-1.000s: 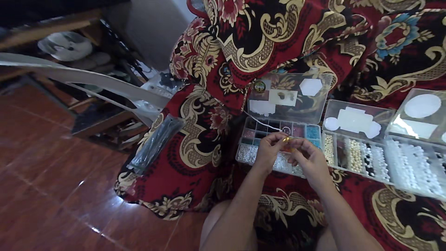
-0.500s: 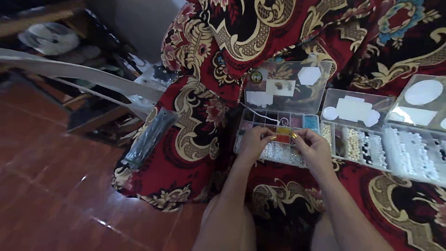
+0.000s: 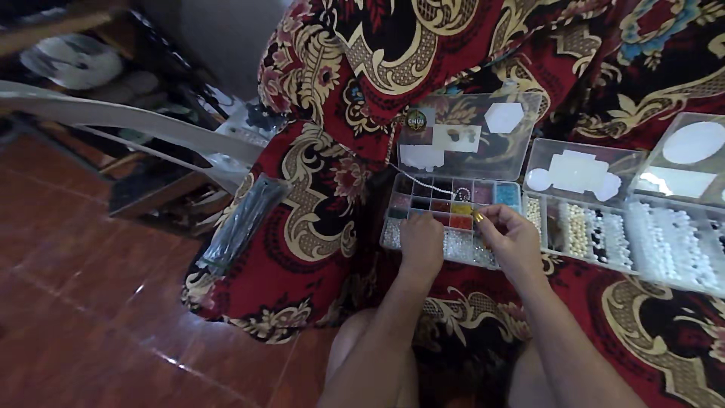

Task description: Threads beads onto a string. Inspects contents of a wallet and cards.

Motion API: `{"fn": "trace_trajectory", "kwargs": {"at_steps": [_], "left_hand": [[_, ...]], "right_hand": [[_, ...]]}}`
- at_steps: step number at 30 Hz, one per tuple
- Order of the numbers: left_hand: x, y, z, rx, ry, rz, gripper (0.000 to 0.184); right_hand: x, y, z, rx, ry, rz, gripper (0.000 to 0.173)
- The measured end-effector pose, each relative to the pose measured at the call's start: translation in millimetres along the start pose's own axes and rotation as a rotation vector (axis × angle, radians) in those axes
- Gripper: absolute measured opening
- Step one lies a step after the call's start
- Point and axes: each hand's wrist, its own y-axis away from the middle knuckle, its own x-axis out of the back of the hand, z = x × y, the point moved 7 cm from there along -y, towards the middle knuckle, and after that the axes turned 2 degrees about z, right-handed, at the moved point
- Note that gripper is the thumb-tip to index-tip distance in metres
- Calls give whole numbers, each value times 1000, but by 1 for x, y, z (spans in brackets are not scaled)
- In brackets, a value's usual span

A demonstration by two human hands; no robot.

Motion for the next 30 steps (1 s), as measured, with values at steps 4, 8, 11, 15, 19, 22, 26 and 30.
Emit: {"fn": "trace_trajectory", "kwargs": {"at_steps": [4, 8, 11, 15, 19, 22, 26, 30], "left_hand": [[-4, -1, 0, -12, -19, -36, 28], [-5, -3, 0, -9, -2, -33, 25], [-8, -4, 1, -8, 5, -52, 26], [-4, -3, -7, 37, 99, -54, 30], [8, -6, -26, -12, 614, 97, 24], [7, -7, -27, -109, 1216, 116, 11], [0, -6, -18, -116, 1669, -69, 16], [-10, -6, -11, -90, 1840, -224, 19]], "right_hand": [[0, 1, 0, -7, 0, 0, 13], [0, 1, -2, -14, 1, -12, 13], [-1, 1, 0, -15, 18, -38, 15], [-1, 2, -1, -7, 30, -39, 16], [-1, 2, -1, -12, 1, -31, 15], [-5, 4, -3, 13, -20, -29, 14], [-8, 9, -9, 118, -20, 9, 15], [-12, 15, -15, 210, -62, 31, 13]]}}
